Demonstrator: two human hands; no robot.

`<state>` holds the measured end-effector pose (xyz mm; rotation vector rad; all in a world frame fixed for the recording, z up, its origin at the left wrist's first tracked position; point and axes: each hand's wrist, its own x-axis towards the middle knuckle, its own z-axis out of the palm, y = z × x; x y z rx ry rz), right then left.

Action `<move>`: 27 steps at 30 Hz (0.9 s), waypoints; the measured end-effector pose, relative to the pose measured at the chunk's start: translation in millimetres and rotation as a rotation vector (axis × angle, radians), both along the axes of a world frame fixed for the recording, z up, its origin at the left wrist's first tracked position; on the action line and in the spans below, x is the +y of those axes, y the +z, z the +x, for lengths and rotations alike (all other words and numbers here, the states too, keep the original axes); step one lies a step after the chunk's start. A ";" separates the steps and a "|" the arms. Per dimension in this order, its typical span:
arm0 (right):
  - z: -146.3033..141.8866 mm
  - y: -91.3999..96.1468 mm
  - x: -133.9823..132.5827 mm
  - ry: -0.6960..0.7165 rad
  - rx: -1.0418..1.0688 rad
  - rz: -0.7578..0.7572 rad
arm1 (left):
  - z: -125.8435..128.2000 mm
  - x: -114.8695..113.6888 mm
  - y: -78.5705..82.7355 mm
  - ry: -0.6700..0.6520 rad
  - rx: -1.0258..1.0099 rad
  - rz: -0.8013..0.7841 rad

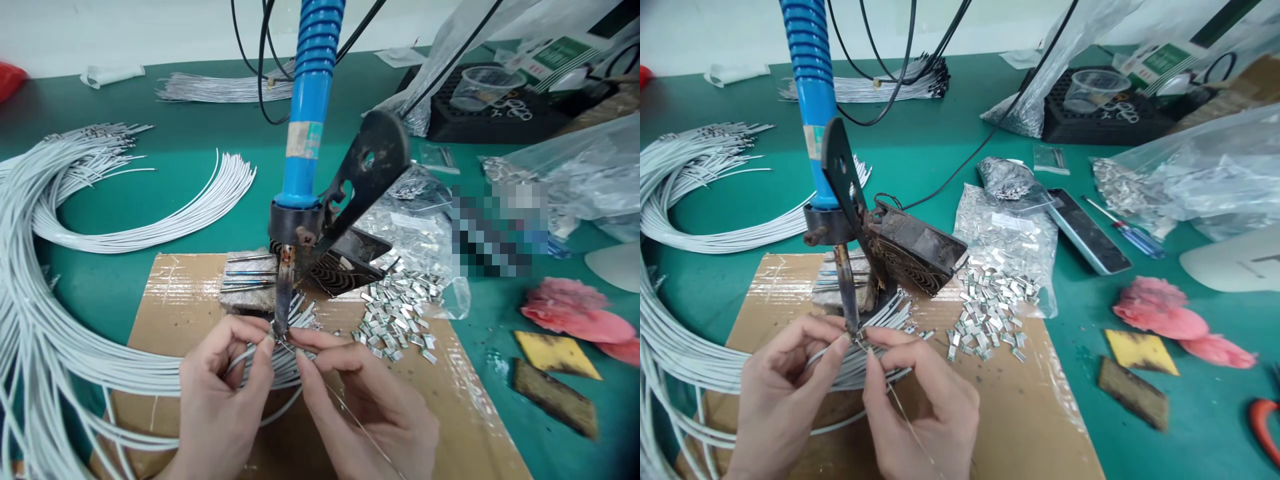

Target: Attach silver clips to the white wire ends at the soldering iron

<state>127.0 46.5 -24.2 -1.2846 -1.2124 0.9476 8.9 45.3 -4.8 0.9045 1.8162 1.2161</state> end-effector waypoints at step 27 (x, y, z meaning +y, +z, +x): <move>1.2 -1.8 -0.1 0.022 -0.014 0.014 | -7.8 -2.1 -6.8 -0.078 -0.029 0.024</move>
